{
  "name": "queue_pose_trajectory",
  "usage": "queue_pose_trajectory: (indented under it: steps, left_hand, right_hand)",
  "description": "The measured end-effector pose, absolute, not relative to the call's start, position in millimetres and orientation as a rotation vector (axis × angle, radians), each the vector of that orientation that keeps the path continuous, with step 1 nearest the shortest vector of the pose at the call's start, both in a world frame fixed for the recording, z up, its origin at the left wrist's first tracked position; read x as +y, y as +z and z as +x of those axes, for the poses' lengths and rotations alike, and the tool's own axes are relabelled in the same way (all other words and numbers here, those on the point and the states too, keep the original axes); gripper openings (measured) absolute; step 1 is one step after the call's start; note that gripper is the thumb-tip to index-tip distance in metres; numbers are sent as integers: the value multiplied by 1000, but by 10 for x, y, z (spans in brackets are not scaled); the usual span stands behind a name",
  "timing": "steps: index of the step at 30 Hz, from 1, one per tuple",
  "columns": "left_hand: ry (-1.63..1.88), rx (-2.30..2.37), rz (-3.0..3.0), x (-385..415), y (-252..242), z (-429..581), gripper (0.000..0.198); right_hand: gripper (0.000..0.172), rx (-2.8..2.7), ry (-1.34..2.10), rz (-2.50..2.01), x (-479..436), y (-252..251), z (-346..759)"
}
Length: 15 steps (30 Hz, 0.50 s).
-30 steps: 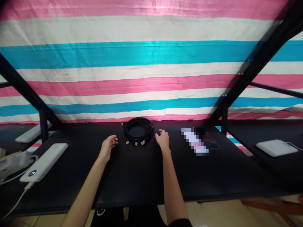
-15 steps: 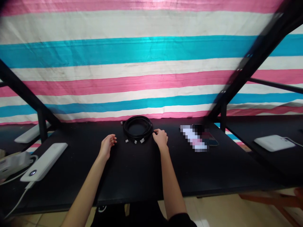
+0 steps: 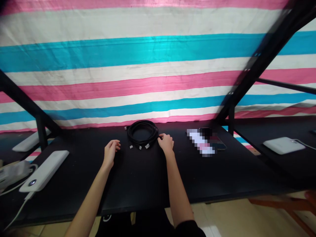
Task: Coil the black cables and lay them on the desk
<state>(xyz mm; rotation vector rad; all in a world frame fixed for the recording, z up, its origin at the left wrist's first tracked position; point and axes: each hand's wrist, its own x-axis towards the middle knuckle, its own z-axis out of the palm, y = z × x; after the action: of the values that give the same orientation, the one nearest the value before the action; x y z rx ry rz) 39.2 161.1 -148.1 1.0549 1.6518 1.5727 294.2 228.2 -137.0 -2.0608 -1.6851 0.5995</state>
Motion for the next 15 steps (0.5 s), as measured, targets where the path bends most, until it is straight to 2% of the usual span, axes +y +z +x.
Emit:
queue_pose_trajectory:
  steps: [5,15]
  left_hand:
    - [1462,1660,1463,1551,-1444,531,13]
    - [1080,1593,2127,1306,-1428,1058,14]
  right_hand:
    - [28,-1607,660,-1995,2324,-1380,2910]
    - [26,-1524,774,-1837,2353,-1430,2899]
